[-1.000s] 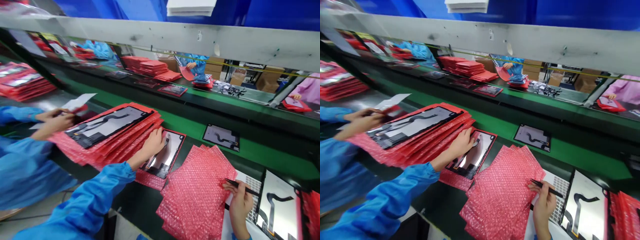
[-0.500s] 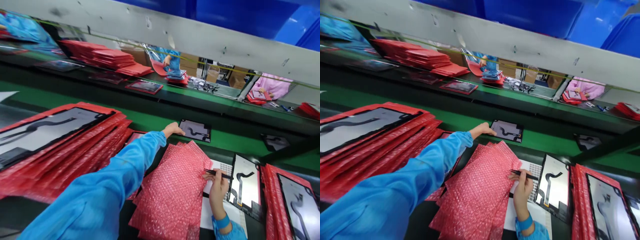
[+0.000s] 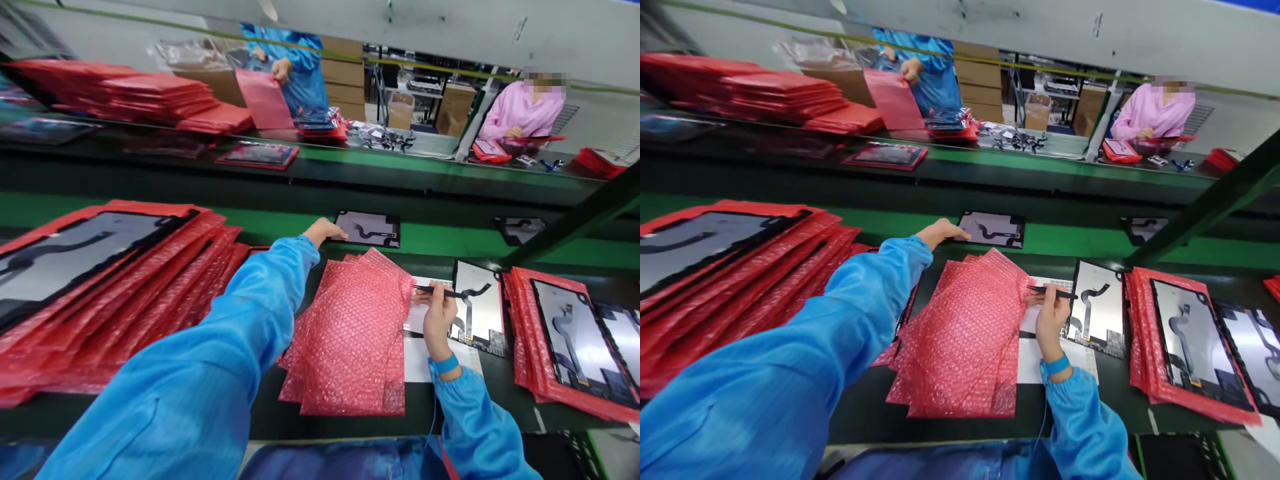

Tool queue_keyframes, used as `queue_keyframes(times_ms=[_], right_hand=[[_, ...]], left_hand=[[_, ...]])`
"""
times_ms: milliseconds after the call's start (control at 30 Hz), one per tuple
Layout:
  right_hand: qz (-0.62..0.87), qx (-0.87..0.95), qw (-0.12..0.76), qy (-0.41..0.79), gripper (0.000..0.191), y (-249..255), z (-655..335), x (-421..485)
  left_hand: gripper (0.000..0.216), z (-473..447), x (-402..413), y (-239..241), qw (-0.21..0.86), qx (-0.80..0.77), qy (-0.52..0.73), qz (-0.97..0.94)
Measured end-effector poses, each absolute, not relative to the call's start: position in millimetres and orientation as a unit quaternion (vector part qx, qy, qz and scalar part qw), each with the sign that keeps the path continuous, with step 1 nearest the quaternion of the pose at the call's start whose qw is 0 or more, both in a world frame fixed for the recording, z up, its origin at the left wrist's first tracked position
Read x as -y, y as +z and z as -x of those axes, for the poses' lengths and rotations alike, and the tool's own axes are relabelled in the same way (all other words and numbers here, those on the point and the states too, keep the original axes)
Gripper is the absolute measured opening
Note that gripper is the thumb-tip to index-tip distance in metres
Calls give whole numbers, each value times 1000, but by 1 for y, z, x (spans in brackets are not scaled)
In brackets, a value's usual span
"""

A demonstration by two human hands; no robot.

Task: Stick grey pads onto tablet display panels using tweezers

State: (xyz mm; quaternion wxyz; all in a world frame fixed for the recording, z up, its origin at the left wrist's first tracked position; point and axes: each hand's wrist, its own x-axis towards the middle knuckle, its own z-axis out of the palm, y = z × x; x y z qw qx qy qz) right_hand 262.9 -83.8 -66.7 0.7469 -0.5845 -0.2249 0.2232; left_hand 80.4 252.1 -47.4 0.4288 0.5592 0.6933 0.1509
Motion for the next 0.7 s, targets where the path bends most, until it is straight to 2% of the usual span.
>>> queue_keyframes(times_ms=[267,433,600,700], right_hand=[[610,209,731,225,55,-71,-274,81],[613,228,707,270,57,-77,-278,83],[595,250,691,325,58,-78,-278,78],[578,259,690,350,60,-75,-275,61]], left_hand=[[38,-68,-233,-28,510,-635,308,-492],[27,-52,-228,16,526,-537,455,-479],[8,-22,-209,69,531,-434,542,-486],[14,-16,-181,77,531,-384,560,-506]])
